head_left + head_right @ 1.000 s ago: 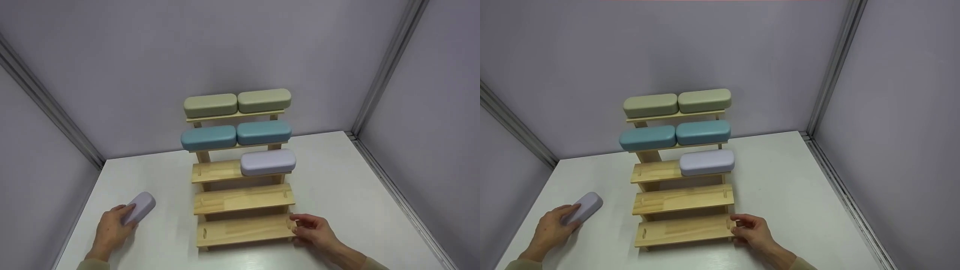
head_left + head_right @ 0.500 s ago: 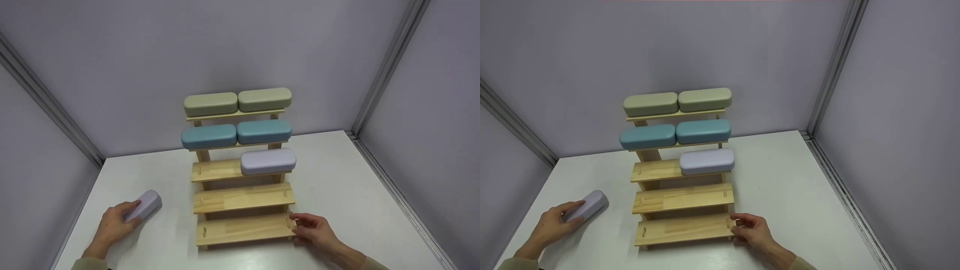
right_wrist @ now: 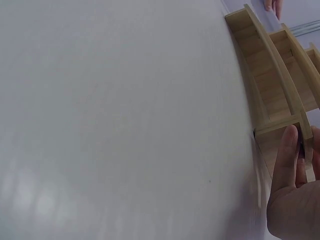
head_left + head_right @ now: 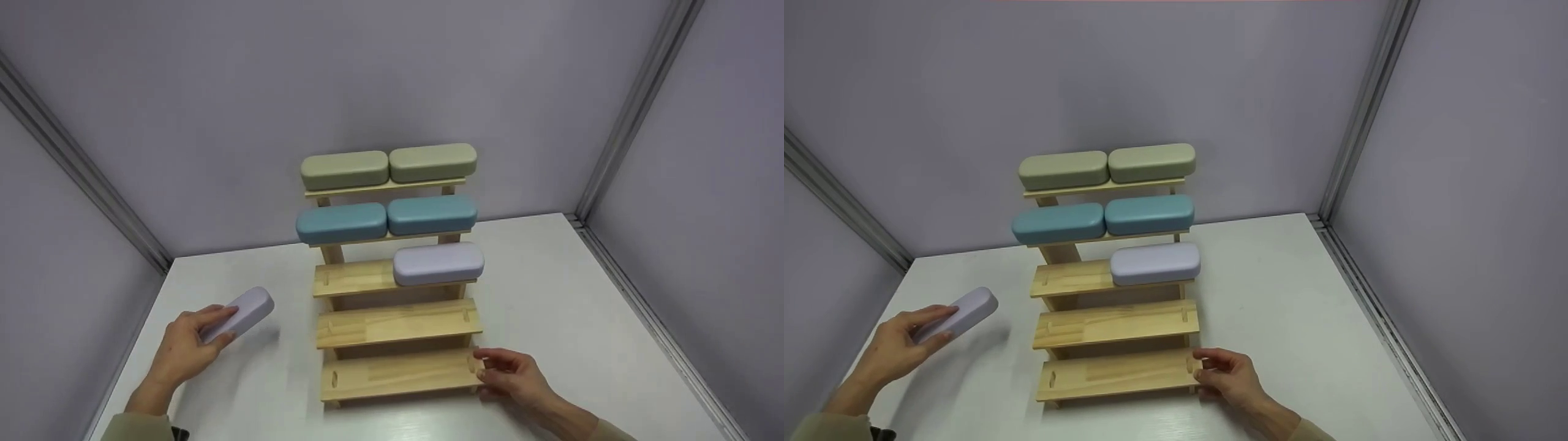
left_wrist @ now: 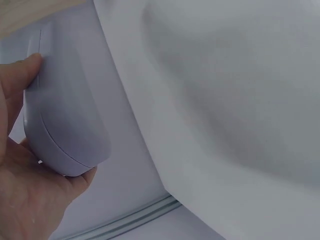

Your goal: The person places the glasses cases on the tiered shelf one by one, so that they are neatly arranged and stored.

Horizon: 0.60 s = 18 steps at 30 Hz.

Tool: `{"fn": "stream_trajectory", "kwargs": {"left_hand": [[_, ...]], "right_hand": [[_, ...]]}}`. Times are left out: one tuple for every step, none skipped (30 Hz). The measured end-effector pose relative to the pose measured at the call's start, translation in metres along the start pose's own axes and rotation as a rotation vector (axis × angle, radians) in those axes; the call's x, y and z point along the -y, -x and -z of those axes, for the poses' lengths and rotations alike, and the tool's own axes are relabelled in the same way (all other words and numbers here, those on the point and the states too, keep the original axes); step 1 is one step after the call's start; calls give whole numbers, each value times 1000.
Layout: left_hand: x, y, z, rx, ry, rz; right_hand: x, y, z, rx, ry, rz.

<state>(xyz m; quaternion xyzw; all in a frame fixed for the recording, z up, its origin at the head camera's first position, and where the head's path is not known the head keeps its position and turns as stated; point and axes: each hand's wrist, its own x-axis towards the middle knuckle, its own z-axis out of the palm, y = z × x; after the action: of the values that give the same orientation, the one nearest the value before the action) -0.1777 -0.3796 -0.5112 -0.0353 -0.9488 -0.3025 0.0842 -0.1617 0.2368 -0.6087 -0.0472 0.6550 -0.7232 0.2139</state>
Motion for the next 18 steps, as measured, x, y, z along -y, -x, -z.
{"fn": "stream_trajectory", "kwargs": {"left_hand": [[-3,-1,2,-4,2,-11],[-7,-2,5,-10,3,-24],[-10,-2,6,-17,2,-38],[-13,-3,8,-29,-1,-54],[-16,-3,10,-39,-2,-71],[-20,-4,11,-51,-4,-88],[-23,-5,12,-63,-6,-106],[-26,-5,13,-73,-7,-123],[-30,-6,14,-83,-8,-139],[-33,-7,15,-91,-8,-155],[-37,-8,16,-97,-7,-173],[-41,-9,16,-102,-8,-193],[-46,-9,17,-107,-10,-214],[-50,-10,18,-110,-12,-233],[-55,-11,18,-114,-15,-254],[-60,-13,18,-116,-16,-273],[-65,-14,19,-112,-13,-290],[-70,-15,19,-108,-10,-305]], "right_hand": [[0,0,0,-2,-2,-1],[0,0,0,-5,-3,-2],[0,0,0,-4,-2,0],[0,-1,0,-4,-1,1],[-1,-1,0,-3,2,4],[-1,-1,0,0,3,9],[-1,-1,0,3,4,14],[-1,-1,0,6,4,19],[-1,-1,0,10,3,25],[-2,-1,0,11,-1,27],[-2,-1,0,13,-4,29],[-2,0,0,14,-8,29],[-1,0,0,14,-8,25],[-1,0,0,14,-7,20],[-1,0,0,14,-5,16],[-1,1,0,13,-1,11],[-1,1,0,12,2,6],[-1,1,1,13,7,3]]}}
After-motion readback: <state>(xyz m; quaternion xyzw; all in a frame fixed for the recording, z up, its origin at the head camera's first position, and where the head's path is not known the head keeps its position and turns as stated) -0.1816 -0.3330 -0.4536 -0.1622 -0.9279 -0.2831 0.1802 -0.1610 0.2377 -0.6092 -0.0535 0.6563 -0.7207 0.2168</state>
